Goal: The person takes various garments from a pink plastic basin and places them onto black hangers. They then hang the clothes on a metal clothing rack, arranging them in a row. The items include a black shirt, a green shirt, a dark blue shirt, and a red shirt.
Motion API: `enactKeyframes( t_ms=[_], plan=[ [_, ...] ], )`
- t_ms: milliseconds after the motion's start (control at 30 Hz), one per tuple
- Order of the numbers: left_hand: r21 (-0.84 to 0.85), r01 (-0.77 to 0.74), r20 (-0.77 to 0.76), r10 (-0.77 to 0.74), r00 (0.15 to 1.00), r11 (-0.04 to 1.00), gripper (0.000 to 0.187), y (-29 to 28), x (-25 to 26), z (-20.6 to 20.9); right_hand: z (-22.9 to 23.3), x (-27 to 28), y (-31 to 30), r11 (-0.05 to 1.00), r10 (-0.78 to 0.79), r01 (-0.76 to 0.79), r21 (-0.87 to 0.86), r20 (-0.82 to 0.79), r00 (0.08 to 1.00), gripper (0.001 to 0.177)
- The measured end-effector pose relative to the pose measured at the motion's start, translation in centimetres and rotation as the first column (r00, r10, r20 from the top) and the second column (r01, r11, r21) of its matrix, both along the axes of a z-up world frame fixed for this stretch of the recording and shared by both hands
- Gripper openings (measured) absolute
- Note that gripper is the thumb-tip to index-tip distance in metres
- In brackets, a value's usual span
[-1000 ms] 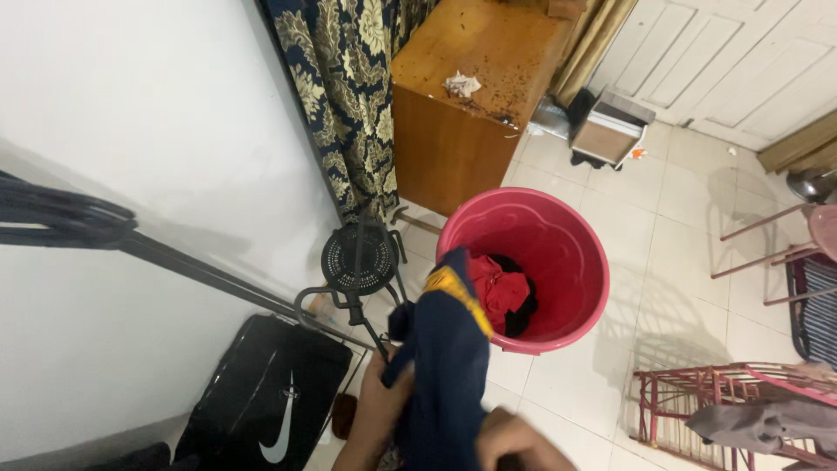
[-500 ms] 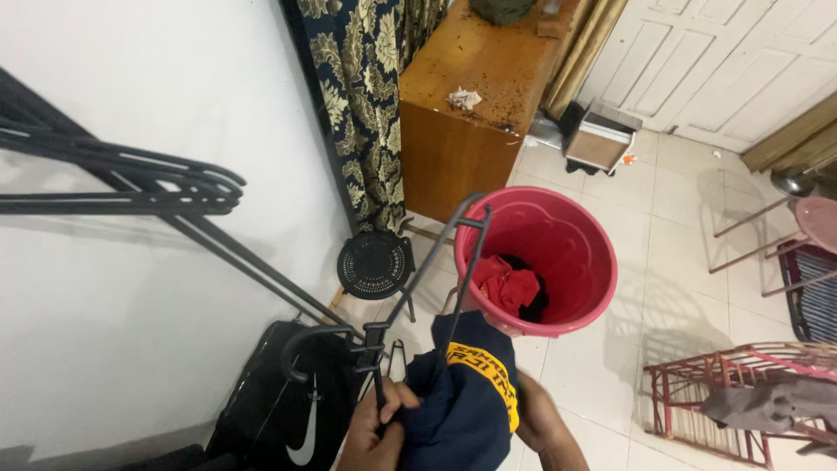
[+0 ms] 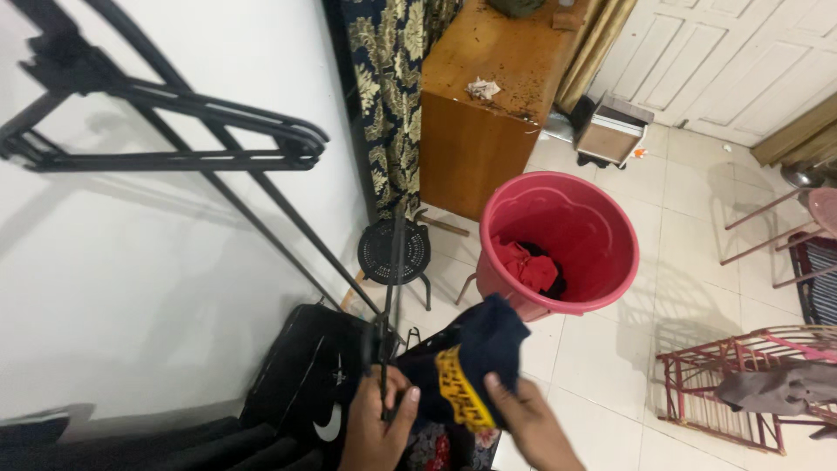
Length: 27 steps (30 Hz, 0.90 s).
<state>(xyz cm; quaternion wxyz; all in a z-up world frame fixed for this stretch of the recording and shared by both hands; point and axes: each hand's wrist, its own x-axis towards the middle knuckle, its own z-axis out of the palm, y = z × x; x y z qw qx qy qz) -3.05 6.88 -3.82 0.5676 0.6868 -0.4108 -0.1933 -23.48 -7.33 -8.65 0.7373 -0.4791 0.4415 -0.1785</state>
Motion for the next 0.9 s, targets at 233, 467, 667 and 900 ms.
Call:
enactKeyframes(
  t_ms=[233, 467, 667, 900],
  plan=[
    [-0.331, 0.185, -0.241, -0.273, 0.931, 0.925, 0.038, 3.5, -0.7, -3.5, 1.5, 4.9, 5.0, 0.980, 0.007, -0.007, -0.199, -0.002, 1.000, 0.043],
    [0.164, 0.317, -0.811, -0.056, 0.582, 0.934, 0.053, 4.7, -0.4, -3.0, 5.9, 3.9, 6.2, 0.948, -0.021, -0.231, 0.220, 0.766, 0.643, 0.097],
    [0.452, 0.488, -0.218, -0.437, 0.872, 0.747, 0.058, 5.6, 2.6, 2.8, 6.5, 2.4, 5.9, 0.948, 0.029, -0.255, 0.191, 0.744, 0.668, 0.092],
    [-0.107, 0.563, -0.956, -0.239, 0.167, 0.820, 0.065, 5.1, 4.1, -0.1, 6.0, 2.0, 6.6, 0.970, -0.012, -0.160, 0.181, 0.698, 0.716, 0.070]
  ],
)
